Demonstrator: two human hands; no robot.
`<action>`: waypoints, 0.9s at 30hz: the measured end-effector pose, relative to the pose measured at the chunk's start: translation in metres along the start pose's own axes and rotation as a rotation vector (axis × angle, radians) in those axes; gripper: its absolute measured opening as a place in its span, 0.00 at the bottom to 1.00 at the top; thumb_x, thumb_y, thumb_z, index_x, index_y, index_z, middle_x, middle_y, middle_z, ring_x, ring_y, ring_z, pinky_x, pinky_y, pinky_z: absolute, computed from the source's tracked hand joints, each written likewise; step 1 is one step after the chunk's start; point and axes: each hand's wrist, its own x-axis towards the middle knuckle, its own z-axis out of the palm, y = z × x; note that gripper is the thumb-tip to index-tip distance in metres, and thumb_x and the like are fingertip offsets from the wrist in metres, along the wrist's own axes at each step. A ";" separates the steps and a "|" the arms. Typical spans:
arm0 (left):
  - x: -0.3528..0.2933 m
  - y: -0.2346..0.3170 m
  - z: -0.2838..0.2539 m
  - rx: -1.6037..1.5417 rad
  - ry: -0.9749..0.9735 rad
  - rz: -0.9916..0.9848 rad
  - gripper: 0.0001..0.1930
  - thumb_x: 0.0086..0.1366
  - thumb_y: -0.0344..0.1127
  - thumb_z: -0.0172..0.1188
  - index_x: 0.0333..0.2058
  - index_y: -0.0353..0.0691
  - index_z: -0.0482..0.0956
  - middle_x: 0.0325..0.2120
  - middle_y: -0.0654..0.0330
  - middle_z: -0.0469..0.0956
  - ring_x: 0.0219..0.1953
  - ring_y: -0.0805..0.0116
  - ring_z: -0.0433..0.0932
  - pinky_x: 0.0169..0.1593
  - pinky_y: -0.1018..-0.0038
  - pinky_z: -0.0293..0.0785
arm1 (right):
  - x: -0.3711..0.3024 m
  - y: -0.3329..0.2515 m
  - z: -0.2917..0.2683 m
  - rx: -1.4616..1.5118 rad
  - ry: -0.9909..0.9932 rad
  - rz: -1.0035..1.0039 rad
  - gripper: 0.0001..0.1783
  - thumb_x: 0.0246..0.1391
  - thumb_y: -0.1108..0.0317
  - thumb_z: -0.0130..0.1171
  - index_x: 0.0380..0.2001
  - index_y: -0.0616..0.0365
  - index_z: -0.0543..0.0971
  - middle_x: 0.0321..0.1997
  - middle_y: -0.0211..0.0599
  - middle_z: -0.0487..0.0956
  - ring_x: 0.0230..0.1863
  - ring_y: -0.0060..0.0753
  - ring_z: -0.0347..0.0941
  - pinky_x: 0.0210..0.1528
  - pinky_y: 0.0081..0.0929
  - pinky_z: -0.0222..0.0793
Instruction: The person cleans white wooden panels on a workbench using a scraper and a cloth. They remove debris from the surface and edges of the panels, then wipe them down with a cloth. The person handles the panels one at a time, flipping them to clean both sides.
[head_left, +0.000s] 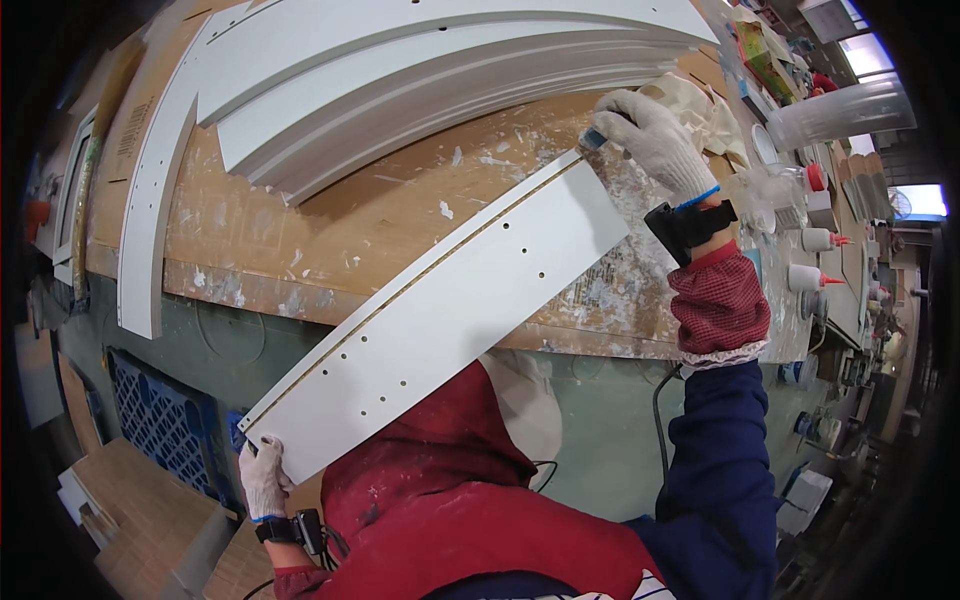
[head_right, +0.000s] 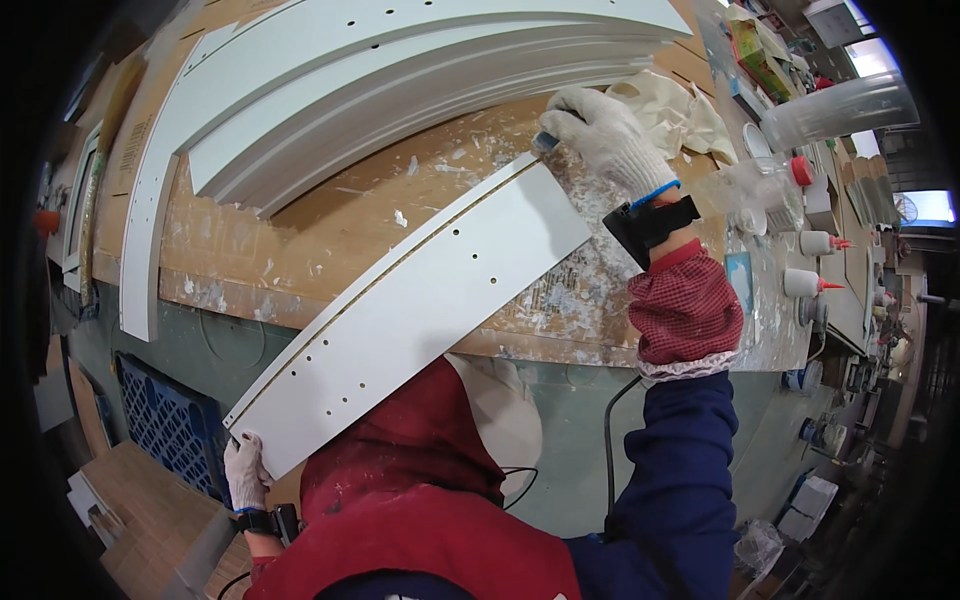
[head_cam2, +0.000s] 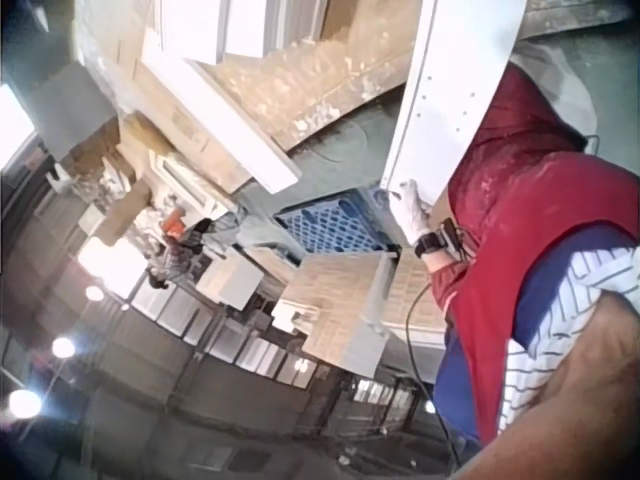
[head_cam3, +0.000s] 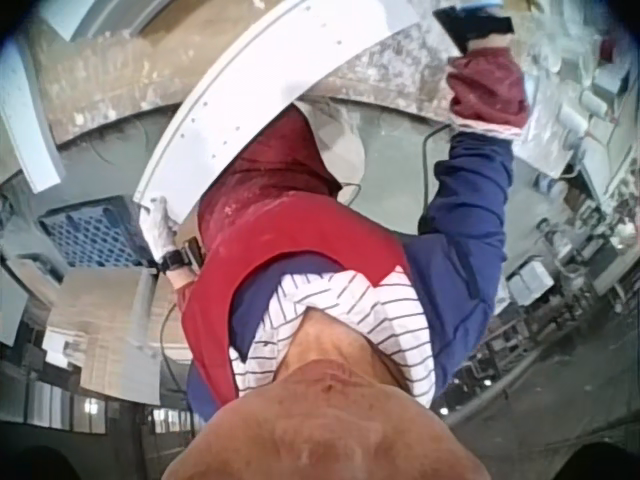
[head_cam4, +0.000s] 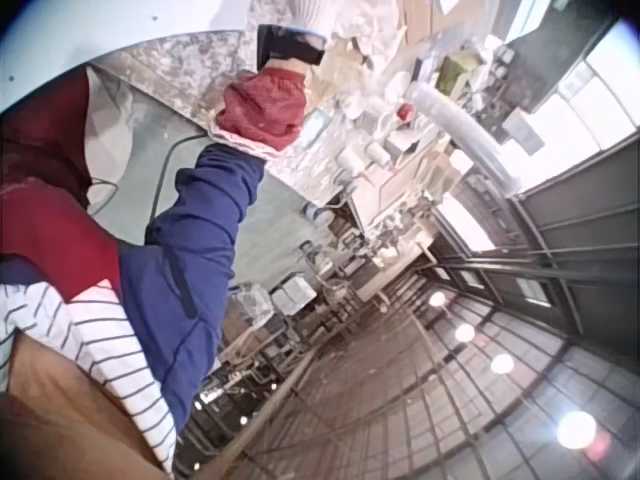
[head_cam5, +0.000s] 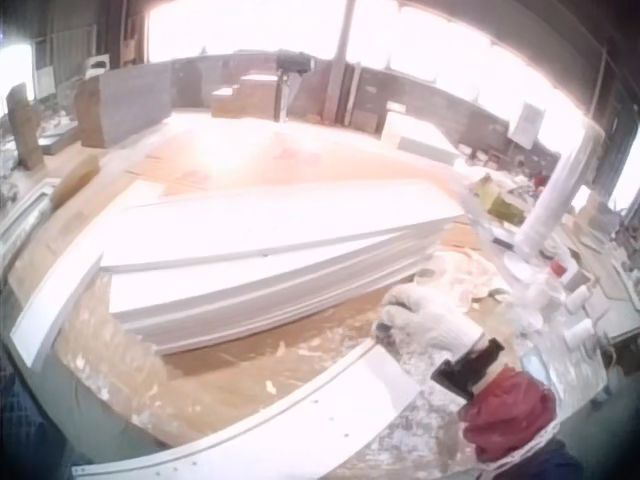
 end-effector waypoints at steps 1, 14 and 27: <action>-0.003 0.001 -0.001 -0.014 -0.014 0.007 0.07 0.65 0.38 0.53 0.34 0.42 0.75 0.17 0.70 0.69 0.09 0.79 0.63 0.12 0.79 0.55 | 0.003 -0.003 0.000 -0.039 -0.027 0.002 0.17 0.58 0.59 0.54 0.39 0.65 0.77 0.33 0.44 0.78 0.35 0.37 0.74 0.41 0.31 0.69; -0.007 0.011 0.003 -0.016 0.014 0.003 0.04 0.61 0.35 0.53 0.30 0.43 0.74 0.14 0.70 0.66 0.07 0.79 0.60 0.10 0.80 0.53 | 0.009 -0.008 0.005 -0.216 -0.008 -0.107 0.15 0.57 0.62 0.54 0.39 0.65 0.77 0.38 0.50 0.78 0.39 0.49 0.74 0.43 0.37 0.68; -0.002 -0.003 -0.001 -0.096 -0.017 0.035 0.06 0.60 0.34 0.54 0.34 0.40 0.75 0.17 0.68 0.71 0.08 0.78 0.62 0.12 0.80 0.55 | 0.007 -0.001 0.015 -0.442 0.116 -0.206 0.12 0.56 0.65 0.55 0.38 0.63 0.77 0.35 0.49 0.76 0.38 0.49 0.73 0.43 0.37 0.69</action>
